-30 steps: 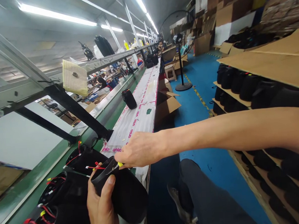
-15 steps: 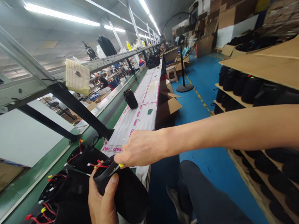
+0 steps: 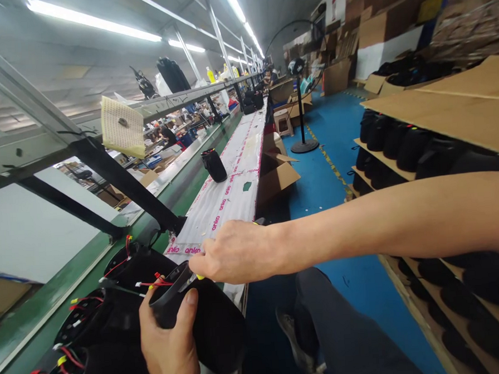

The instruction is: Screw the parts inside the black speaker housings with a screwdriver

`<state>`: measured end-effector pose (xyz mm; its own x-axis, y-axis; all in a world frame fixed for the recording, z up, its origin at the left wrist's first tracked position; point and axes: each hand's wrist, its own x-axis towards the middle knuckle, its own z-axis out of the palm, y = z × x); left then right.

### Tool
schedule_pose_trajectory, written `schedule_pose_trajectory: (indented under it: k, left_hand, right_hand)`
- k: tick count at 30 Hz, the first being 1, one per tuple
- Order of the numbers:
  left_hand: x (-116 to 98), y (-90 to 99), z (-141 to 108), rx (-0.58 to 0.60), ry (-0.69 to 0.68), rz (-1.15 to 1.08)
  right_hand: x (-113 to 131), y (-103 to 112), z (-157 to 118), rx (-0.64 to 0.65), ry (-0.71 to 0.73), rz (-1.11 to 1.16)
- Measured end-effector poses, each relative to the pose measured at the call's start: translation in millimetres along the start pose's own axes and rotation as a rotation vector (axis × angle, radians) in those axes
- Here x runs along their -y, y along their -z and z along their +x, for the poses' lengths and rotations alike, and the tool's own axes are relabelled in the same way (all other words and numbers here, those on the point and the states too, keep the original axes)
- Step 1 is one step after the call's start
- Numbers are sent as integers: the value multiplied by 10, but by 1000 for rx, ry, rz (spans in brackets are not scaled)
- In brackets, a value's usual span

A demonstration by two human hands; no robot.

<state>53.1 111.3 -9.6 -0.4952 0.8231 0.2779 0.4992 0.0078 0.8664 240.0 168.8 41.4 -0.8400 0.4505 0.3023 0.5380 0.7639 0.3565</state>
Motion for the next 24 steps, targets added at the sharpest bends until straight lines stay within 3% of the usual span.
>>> schedule_pose_trajectory:
  k: [6,15,20,24]
  left_hand:
    - [-40,12,1,36,-6,8]
    - [-36,27,10,67,3,-10]
    - [65,34,38,87,-8,-82]
    - [158,25,49,132,53,-223]
  right_hand:
    - [-14,13,3,53,-11,38]
    - [-118,160,123,158,90,158]
    - [-162,11,130,114,97,225]
    - [-189,-124,82,1,95,371]
